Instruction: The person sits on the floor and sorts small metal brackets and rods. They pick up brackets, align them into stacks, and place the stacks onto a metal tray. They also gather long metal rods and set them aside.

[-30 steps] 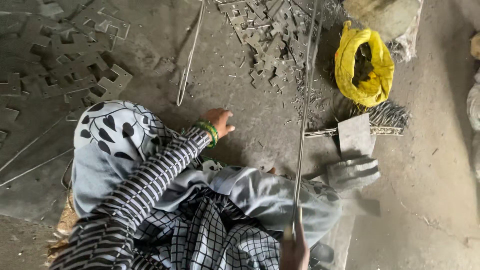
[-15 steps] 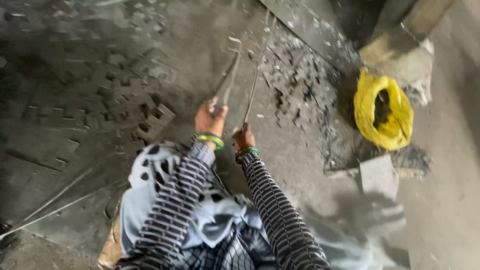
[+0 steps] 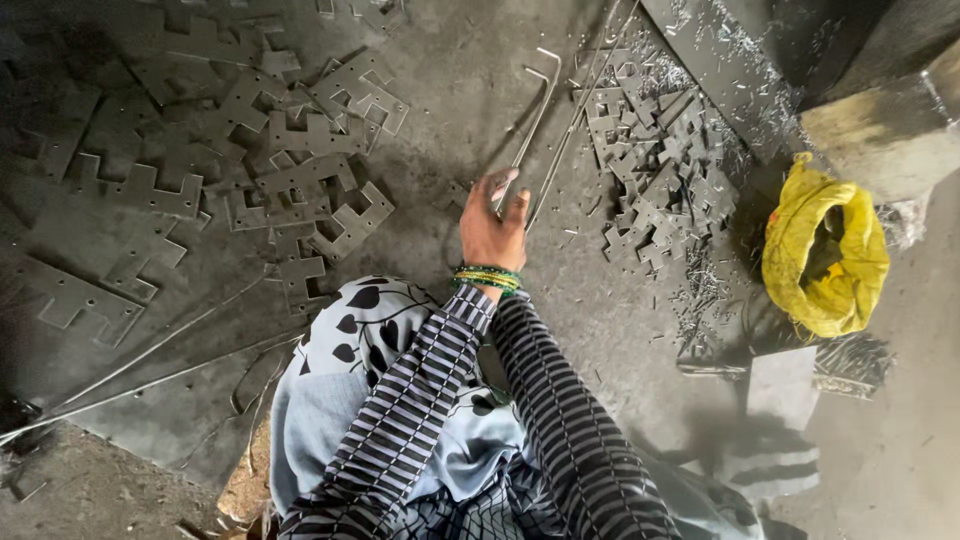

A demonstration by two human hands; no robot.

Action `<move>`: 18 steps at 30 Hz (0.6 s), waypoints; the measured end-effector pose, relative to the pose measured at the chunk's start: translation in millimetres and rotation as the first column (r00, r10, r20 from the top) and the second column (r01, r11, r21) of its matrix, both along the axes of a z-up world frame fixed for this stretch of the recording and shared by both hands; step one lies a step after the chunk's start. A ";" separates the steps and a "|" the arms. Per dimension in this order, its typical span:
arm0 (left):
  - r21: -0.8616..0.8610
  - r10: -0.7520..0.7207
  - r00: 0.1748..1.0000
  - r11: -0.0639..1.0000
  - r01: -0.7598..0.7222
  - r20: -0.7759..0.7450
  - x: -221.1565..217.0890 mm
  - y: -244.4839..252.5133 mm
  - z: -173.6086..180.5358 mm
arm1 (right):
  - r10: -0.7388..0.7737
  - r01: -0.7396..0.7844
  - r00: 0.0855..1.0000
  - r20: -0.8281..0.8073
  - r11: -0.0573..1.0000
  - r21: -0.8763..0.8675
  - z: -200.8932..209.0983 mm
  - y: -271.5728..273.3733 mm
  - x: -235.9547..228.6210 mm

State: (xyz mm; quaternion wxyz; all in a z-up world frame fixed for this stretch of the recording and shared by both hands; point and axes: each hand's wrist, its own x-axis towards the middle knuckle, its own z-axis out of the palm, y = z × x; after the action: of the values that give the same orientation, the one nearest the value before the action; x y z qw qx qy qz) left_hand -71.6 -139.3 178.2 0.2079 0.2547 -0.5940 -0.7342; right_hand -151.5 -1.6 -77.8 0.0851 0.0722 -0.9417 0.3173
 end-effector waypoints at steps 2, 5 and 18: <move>0.271 -0.104 0.988 0.960 0.070 0.114 2.7 0.6 1.9 | -0.049 0.051 0.995 0.082 0.998 -0.022 4.5 -2.1 -9.0; -0.229 0.049 0.999 0.972 -0.051 -0.013 -0.2 -4.1 0.7 | 0.180 0.084 0.914 0.365 0.795 -0.601 32.8 -0.8 -22.9; -0.423 -0.392 0.425 0.097 0.901 0.816 -2.1 74.5 -66.7 | -0.249 0.344 0.937 0.244 0.776 -0.529 199.7 97.9 -93.7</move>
State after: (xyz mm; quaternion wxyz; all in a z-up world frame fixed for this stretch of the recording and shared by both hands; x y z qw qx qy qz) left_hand -73.7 -64.8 111.5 -0.2324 -0.0080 -0.9396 -0.2512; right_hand -245.2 96.3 121.9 0.0757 -0.1315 -0.8088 0.5682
